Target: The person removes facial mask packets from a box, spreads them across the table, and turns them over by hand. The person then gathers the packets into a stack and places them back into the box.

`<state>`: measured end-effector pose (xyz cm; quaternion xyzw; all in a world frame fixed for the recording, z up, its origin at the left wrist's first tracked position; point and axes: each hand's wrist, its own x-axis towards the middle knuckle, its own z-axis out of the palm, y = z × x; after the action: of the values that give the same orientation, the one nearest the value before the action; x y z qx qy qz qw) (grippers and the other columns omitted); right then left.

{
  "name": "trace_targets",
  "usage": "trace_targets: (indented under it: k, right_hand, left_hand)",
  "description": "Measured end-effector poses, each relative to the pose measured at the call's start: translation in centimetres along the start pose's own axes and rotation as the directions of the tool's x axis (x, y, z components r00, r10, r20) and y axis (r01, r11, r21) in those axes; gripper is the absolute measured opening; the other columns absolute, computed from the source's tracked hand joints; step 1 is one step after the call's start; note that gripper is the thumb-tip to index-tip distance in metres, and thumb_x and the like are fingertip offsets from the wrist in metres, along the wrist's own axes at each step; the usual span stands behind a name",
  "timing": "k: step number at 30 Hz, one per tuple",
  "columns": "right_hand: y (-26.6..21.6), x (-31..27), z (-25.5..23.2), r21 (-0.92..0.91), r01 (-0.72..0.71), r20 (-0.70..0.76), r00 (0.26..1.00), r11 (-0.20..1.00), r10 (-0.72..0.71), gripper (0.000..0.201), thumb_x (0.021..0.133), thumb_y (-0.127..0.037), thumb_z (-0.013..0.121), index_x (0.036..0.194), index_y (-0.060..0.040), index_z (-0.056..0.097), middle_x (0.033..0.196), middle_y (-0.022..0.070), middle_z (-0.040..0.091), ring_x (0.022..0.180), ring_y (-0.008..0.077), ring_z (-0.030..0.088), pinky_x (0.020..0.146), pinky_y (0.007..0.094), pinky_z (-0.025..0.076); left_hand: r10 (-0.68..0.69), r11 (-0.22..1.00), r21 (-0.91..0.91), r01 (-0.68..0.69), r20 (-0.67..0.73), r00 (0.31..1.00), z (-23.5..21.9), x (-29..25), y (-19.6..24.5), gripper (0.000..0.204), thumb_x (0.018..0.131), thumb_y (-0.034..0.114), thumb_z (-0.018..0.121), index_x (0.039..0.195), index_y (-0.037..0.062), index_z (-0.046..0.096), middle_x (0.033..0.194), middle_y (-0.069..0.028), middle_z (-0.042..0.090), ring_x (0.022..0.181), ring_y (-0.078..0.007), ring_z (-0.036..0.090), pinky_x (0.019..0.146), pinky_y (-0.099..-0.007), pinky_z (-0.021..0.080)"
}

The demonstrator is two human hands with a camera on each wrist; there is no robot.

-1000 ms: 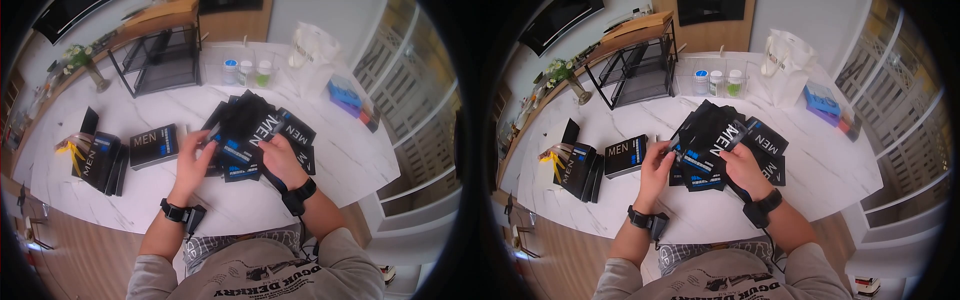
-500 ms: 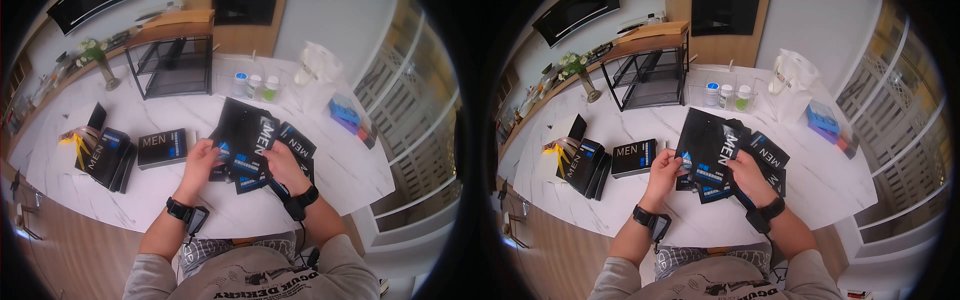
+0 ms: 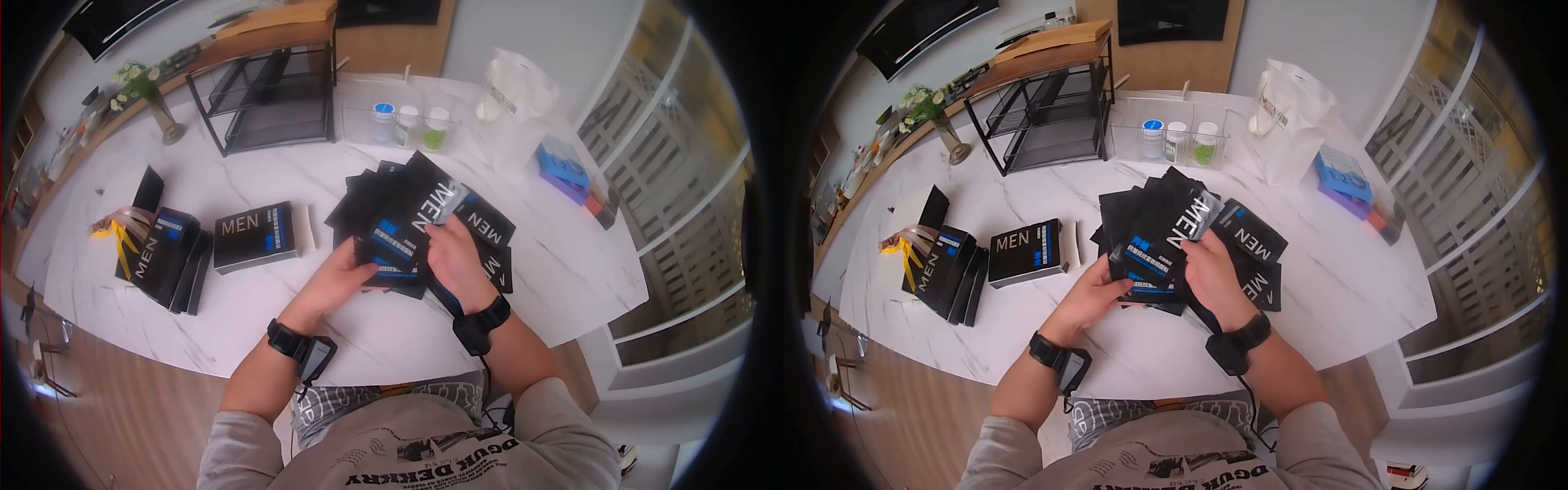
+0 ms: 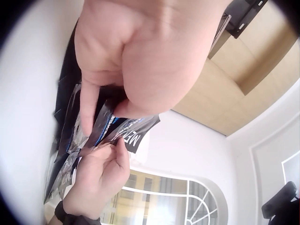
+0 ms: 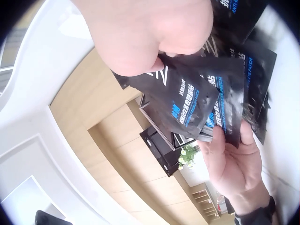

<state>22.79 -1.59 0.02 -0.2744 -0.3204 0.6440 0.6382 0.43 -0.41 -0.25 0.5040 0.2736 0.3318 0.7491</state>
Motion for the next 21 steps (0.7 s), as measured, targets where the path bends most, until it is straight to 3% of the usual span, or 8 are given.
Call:
trace_targets:
  k: [2,5,6,9,13,16,19,21]
  right_hand:
    - [-0.6,-0.4,0.7,-0.052,-0.036,-0.043,0.998,0.998,0.034,0.035,0.099,0.002,0.043,0.133,0.0003,0.050,0.128,0.0101,0.060,0.118,0.0211,0.059,0.101,0.0380,0.049]
    - [-1.2,-0.2,-0.3,-0.242,-0.023,-0.120,0.993,0.970,-0.006,0.034,0.098,0.001,0.044,0.132,-0.0021,0.052,0.120,0.0063,0.064,0.104,0.0147,0.063,0.084,0.0296,0.053]
    - [-1.2,0.3,-1.0,-0.389,-0.038,-0.121,0.993,0.920,-0.010,0.032,0.098,-0.002,0.046,0.129,-0.0050,0.056,0.108,0.0005,0.066,0.087,0.0063,0.060,0.066,0.0211,0.046]
    - [-0.5,-0.3,-0.9,-0.513,-0.065,-0.144,0.989,0.856,-0.011,0.028,0.098,-0.005,0.048,0.124,-0.0073,0.059,0.099,-0.0037,0.066,0.078,0.0021,0.054,0.060,0.0184,0.038]
    - [0.3,-1.0,0.7,-0.481,-0.021,-0.102,0.994,0.877,-0.032,0.026,0.096,0.000,0.053,0.121,-0.0025,0.060,0.100,-0.0001,0.067,0.086,0.0054,0.061,0.071,0.0226,0.050]
    - [0.8,-0.8,0.4,-0.217,-0.005,-0.061,0.998,0.976,-0.008,0.023,0.096,0.000,0.057,0.118,0.0003,0.060,0.104,0.0031,0.068,0.092,0.0087,0.064,0.080,0.0259,0.054]
    - [0.7,-1.1,0.1,-0.210,-0.083,-0.032,0.996,0.974,0.078,0.021,0.096,-0.002,0.061,0.116,0.0009,0.061,0.107,0.0046,0.068,0.093,0.0105,0.064,0.081,0.0272,0.054]
    - [0.9,-1.2,-0.3,-0.229,-0.099,-0.019,0.995,0.968,0.097,0.024,0.096,0.000,0.058,0.121,-0.0002,0.060,0.116,0.0065,0.066,0.102,0.0140,0.063,0.089,0.0304,0.052]
  left_hand:
    - [0.048,0.999,0.010,-0.047,-0.058,0.997,0.1,0.2,-0.2,0.043,0.099,-0.003,0.047,0.141,0.0049,0.041,0.126,-0.0094,0.061,0.111,-0.0215,0.064,0.091,-0.0402,0.060]
    - [-0.028,0.998,0.044,0.036,-0.178,0.984,-0.3,0.1,0.5,0.037,0.100,0.000,0.048,0.137,0.0021,0.045,0.125,-0.0099,0.062,0.106,-0.0202,0.066,0.086,-0.0378,0.062]
    - [0.006,0.999,0.034,0.001,-0.213,0.977,-0.1,0.0,0.8,0.032,0.101,0.002,0.048,0.133,-0.0006,0.049,0.123,-0.0106,0.063,0.104,-0.0190,0.066,0.083,-0.0355,0.063]
    - [0.049,0.999,-0.007,-0.052,-0.233,0.971,-0.5,0.2,0.7,0.028,0.102,0.006,0.050,0.129,-0.0010,0.054,0.119,-0.0101,0.065,0.101,-0.0189,0.067,0.081,-0.0348,0.063]
    - [-0.013,1.000,0.024,0.018,-0.185,0.983,-0.7,0.2,0.0,0.024,0.103,0.010,0.052,0.122,-0.0012,0.060,0.113,-0.0090,0.068,0.098,-0.0182,0.068,0.079,-0.0332,0.063]
    - [-0.014,1.000,0.009,0.015,-0.171,0.985,-0.3,0.0,0.3,0.024,0.103,0.013,0.053,0.120,-0.0010,0.062,0.111,-0.0086,0.069,0.096,-0.0175,0.069,0.079,-0.0332,0.063]
    - [-0.008,1.000,-0.015,0.006,-0.142,0.990,-0.4,-0.1,0.4,0.025,0.103,0.015,0.053,0.119,-0.0010,0.063,0.112,-0.0087,0.069,0.097,-0.0174,0.069,0.081,-0.0347,0.062]
    - [-0.037,0.999,-0.011,0.036,-0.114,0.993,-0.9,-0.3,0.4,0.025,0.103,0.015,0.053,0.119,-0.0010,0.063,0.112,-0.0088,0.069,0.099,-0.0179,0.068,0.085,-0.0372,0.060]
